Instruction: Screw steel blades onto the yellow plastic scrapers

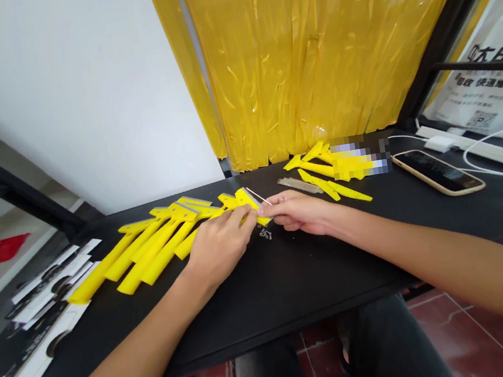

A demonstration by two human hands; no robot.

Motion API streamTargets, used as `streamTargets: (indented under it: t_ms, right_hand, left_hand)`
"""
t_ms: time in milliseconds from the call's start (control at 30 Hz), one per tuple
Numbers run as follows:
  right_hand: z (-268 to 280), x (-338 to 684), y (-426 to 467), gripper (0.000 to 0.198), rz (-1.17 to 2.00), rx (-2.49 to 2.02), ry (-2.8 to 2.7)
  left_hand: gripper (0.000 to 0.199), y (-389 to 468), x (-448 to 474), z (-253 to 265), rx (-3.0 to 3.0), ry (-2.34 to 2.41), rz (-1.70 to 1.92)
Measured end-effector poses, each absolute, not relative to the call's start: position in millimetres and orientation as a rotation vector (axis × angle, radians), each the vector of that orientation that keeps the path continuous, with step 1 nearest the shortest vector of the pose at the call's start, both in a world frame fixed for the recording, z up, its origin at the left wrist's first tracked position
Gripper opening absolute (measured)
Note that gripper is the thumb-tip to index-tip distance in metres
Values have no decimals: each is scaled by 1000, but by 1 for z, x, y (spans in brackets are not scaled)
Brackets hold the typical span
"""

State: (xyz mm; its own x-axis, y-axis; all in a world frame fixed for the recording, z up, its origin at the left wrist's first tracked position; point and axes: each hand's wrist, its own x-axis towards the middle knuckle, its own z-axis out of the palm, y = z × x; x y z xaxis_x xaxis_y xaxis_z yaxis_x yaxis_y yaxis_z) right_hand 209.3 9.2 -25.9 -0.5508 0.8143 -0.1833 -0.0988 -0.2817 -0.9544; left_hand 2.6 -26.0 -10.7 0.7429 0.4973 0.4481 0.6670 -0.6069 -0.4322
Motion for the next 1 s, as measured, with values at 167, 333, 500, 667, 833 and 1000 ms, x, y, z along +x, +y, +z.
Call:
streamTargets:
  t_ms: [167,333,500,667,833,1000]
  right_hand:
    - [-23,219,20,30,1644,-1006,-1385]
    - [-32,242,47,23,795,-1226,-1810]
    - [-46,244,57,24,640,-1281,-2082]
    - [-45,233,54,19,447,-1280,-2268]
    - [-49,230,57,6,457,-1268,-2182]
    - [-42,233,54,16,656,-1245,-1869]
  left_hand:
    - [22,-21,-2,-9,-2391,-1015,-431]
    - [10,-12,-10,2,-2537,-1438,-1113]
    - [26,-4,-7,10,-2665,-2070,-1932]
    - [27,4,-2,1,-2571,-2450,-2283]
    - [22,9,-3,-7,-2632,-2571,-2317]
    - [29,9,-3,-10,-2696,-2485,-2468]
